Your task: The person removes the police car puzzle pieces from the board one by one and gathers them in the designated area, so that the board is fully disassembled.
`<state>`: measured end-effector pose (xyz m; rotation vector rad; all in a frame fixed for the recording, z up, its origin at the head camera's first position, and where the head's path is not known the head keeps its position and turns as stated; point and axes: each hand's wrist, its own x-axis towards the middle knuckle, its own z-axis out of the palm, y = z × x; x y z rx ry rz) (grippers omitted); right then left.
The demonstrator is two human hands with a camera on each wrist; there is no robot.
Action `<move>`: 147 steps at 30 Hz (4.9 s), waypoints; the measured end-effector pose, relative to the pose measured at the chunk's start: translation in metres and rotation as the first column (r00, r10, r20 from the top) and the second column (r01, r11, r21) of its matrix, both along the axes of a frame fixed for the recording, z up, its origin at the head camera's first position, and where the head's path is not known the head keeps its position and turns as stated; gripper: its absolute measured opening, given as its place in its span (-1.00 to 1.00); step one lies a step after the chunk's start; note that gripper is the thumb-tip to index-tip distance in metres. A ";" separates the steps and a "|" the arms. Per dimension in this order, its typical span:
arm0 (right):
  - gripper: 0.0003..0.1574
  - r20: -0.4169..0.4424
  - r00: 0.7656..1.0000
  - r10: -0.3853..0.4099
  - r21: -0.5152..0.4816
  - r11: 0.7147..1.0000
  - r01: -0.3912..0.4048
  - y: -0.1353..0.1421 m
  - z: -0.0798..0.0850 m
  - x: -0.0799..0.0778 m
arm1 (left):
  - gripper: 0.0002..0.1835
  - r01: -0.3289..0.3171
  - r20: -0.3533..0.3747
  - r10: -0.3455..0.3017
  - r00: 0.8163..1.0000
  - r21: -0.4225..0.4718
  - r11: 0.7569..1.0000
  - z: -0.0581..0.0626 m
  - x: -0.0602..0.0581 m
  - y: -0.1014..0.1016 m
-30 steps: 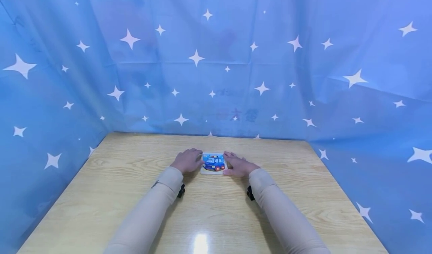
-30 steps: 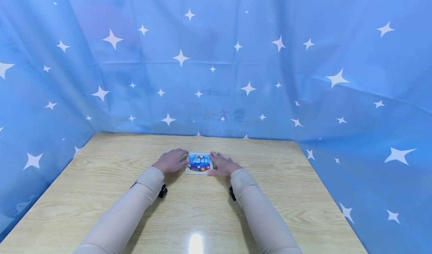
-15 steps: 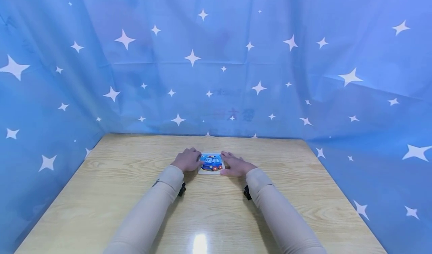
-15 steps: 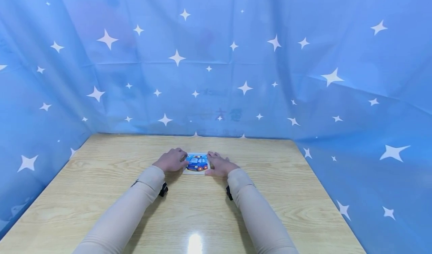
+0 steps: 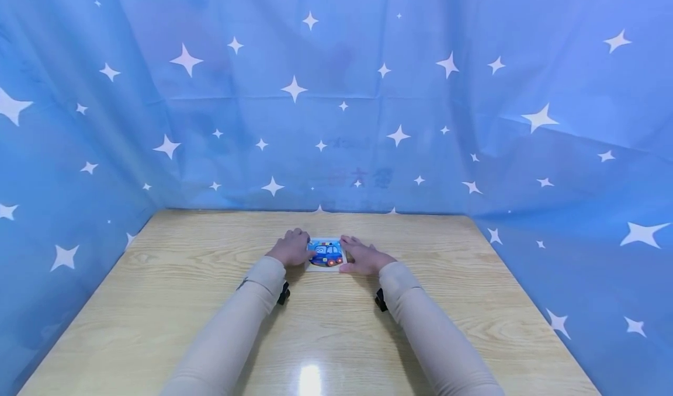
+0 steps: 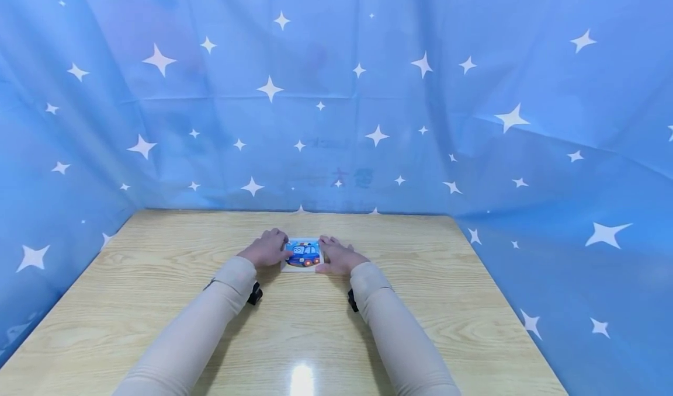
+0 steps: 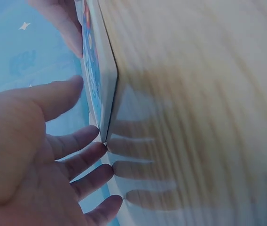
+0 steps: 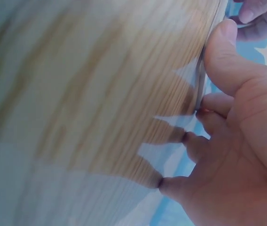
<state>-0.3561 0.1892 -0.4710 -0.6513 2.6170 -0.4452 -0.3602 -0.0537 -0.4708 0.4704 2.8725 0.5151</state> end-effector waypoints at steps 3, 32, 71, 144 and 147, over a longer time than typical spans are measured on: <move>0.04 0.004 1.000 -0.008 0.001 1.000 0.008 0.000 0.000 -0.001 | -0.47 -0.015 0.025 0.014 1.000 0.036 0.999 0.000 -0.002 0.002; 0.05 0.005 1.000 -0.030 -0.005 1.000 0.030 -0.003 0.001 0.001 | -0.80 -0.122 -0.154 0.107 0.982 -0.090 0.988 0.000 -0.008 0.023; 0.00 -0.021 1.000 0.003 0.005 1.000 -0.003 -0.004 -0.001 0.001 | -0.55 -0.072 0.022 0.070 0.997 0.147 0.986 -0.009 -0.018 0.001; -0.08 0.028 1.000 -0.011 0.035 0.999 0.010 -0.021 0.003 0.004 | -0.72 0.031 -0.056 -0.021 0.998 0.192 0.981 -0.017 -0.031 -0.005; -0.08 0.066 0.997 -0.041 0.065 0.997 0.036 -0.029 0.007 0.008 | -0.72 0.036 -0.070 -0.023 0.997 0.190 0.981 -0.019 -0.032 -0.004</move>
